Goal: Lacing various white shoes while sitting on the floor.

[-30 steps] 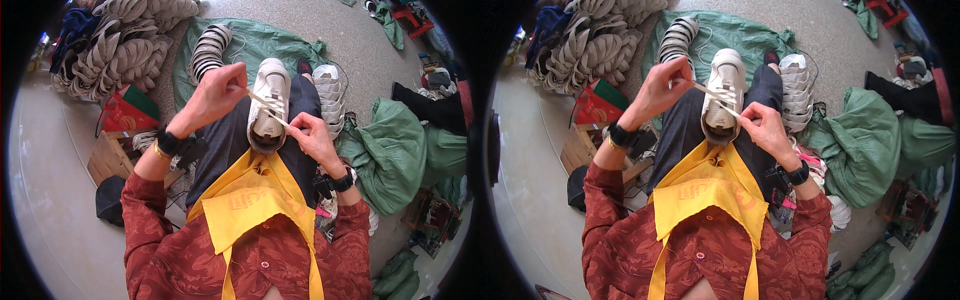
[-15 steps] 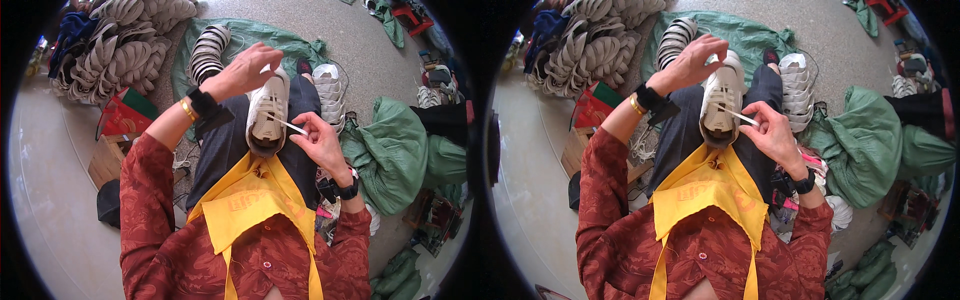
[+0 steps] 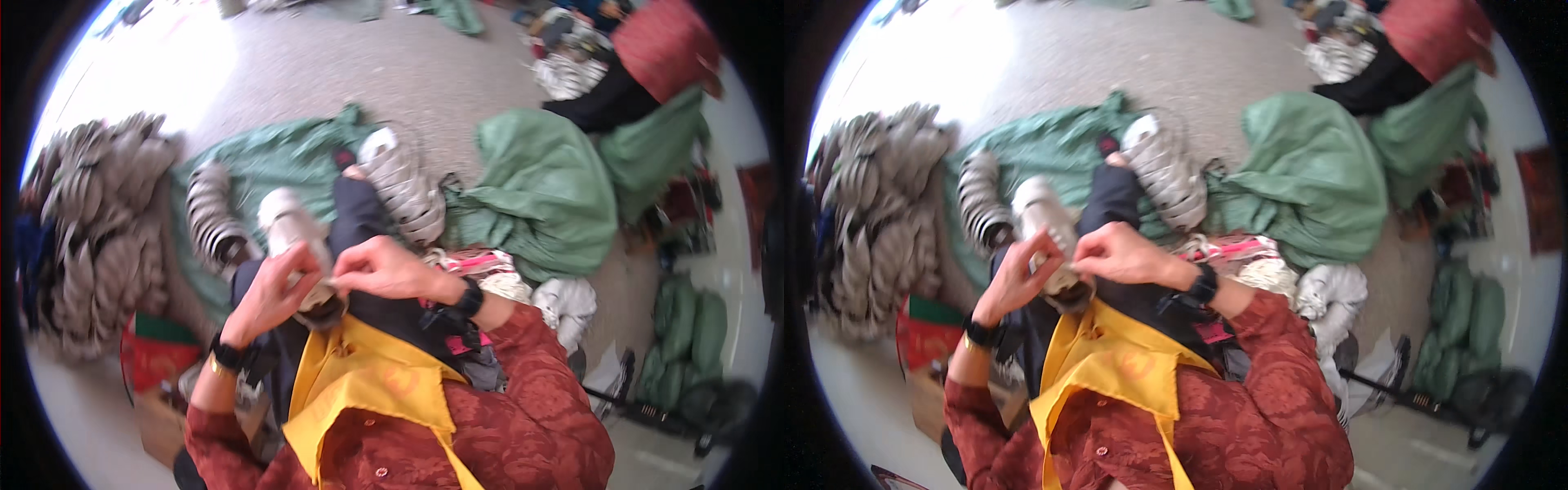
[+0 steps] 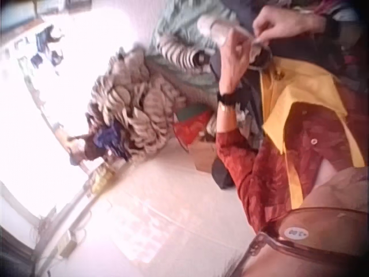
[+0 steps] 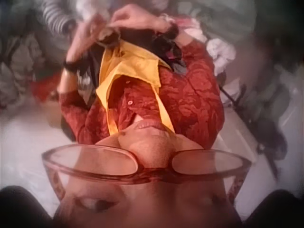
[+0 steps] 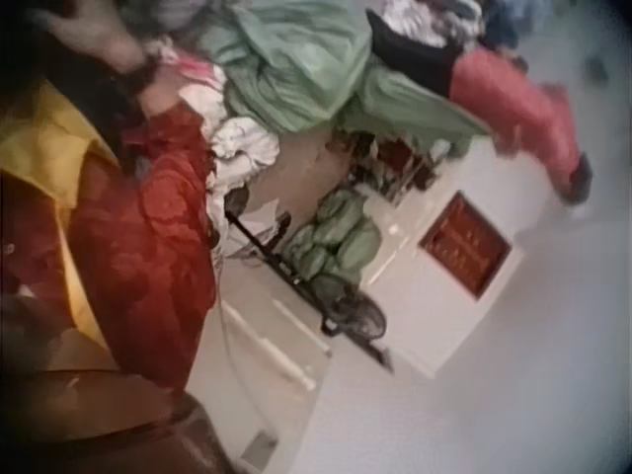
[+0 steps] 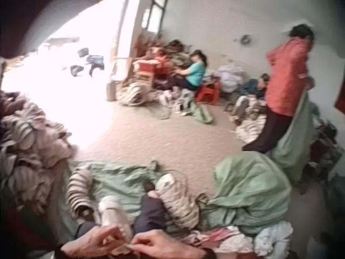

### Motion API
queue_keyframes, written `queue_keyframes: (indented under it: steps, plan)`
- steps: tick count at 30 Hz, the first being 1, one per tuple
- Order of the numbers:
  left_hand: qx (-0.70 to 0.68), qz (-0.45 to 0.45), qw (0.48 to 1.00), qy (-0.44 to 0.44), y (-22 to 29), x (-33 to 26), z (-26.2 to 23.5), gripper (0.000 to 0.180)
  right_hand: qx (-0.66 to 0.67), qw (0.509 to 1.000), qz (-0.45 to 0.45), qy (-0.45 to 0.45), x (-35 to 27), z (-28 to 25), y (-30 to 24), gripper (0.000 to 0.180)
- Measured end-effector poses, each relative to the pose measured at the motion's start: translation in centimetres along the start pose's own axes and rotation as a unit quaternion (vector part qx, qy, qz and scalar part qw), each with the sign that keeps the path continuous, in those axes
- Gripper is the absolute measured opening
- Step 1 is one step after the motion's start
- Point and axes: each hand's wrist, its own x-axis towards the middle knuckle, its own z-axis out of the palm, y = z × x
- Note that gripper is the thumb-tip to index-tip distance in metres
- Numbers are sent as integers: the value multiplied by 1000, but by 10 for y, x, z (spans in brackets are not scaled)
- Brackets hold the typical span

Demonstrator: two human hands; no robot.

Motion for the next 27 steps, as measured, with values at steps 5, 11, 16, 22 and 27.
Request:
queue_keyframes:
  steps: [5,11,16,22,27]
  plan:
    - [-4,-12,1000,-13,2,6,4,10,-46,999,-10,22,-20,-14,-9,16]
    - [6,-13,1000,-10,5,4,-1,10,33,995,91,-6,-52,-32,-8,16]
    - [-15,-33,999,14,0,-3,-5,10,66,995,68,38,-73,-39,9,16]
    - [-90,-53,994,28,-4,-10,-12,13,77,993,65,63,-86,-43,14,15]
    - [-180,-104,978,25,-2,-14,-19,21,84,993,53,65,-90,-41,15,15]
